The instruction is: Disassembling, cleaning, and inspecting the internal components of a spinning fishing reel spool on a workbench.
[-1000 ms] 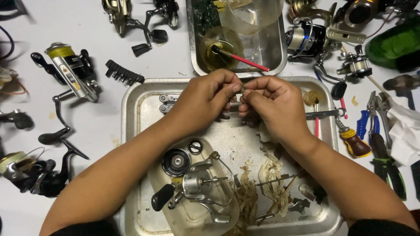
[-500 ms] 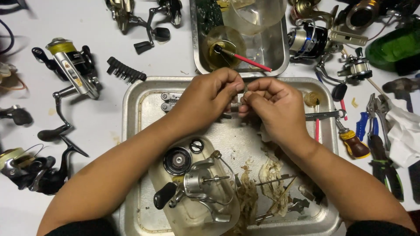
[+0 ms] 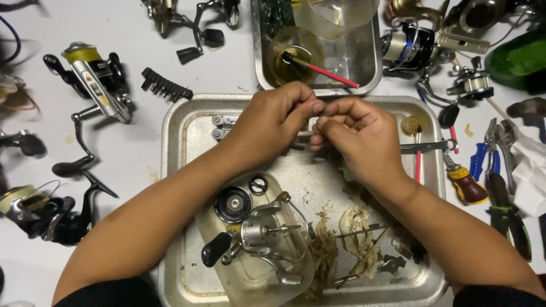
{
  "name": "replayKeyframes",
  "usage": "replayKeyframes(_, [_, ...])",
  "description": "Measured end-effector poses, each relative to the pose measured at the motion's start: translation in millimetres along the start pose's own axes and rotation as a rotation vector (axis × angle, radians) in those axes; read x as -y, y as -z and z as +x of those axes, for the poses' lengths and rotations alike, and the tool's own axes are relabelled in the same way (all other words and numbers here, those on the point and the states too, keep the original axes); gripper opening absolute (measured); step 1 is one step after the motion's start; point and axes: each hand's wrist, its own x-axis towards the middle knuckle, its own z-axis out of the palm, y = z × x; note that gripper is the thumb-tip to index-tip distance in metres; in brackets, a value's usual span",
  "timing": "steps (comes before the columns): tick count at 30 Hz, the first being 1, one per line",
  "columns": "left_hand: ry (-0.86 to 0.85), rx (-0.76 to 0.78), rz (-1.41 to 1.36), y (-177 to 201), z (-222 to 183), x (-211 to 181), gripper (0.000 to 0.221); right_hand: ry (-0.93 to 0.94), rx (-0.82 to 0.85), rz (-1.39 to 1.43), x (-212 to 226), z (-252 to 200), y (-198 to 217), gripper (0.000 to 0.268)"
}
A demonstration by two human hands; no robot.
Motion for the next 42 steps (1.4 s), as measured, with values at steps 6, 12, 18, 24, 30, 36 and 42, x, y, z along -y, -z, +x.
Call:
replayKeyframes(6, [-0.103,0.004,0.015,2,3,-2,0.016,0.002,0.021,-0.050,1,-5,-3,0.016])
replayKeyframes(12, [-0.214,0.042,0.066,4,5,0,0.014,-0.005,0.047,-0.063,3,0,4,0.007])
replayKeyframes(18, [-0.279,0.035,-0.001,3,8,3,0.008,0.041,0.036,-0.154,4,-1,8,0.009])
replayKeyframes(24, [-0.360,-0.046,0.027,-1,12,9,0.019,0.048,0.068,-0.211,1,-5,7,0.005])
replayKeyframes(30, [-0.395,-0.026,0.001,-2,15,12,0.014,0.082,0.047,-0.171,-3,-5,13,0.008])
replayKeyframes(36, [-0.389,-0.006,-0.032,0,12,6,0.016,0.109,0.040,-0.155,-7,-6,14,0.011])
replayKeyframes(42, [-0.406,-0.001,-0.020,-2,10,7,0.023,0.081,0.112,-0.135,-3,-14,12,0.005])
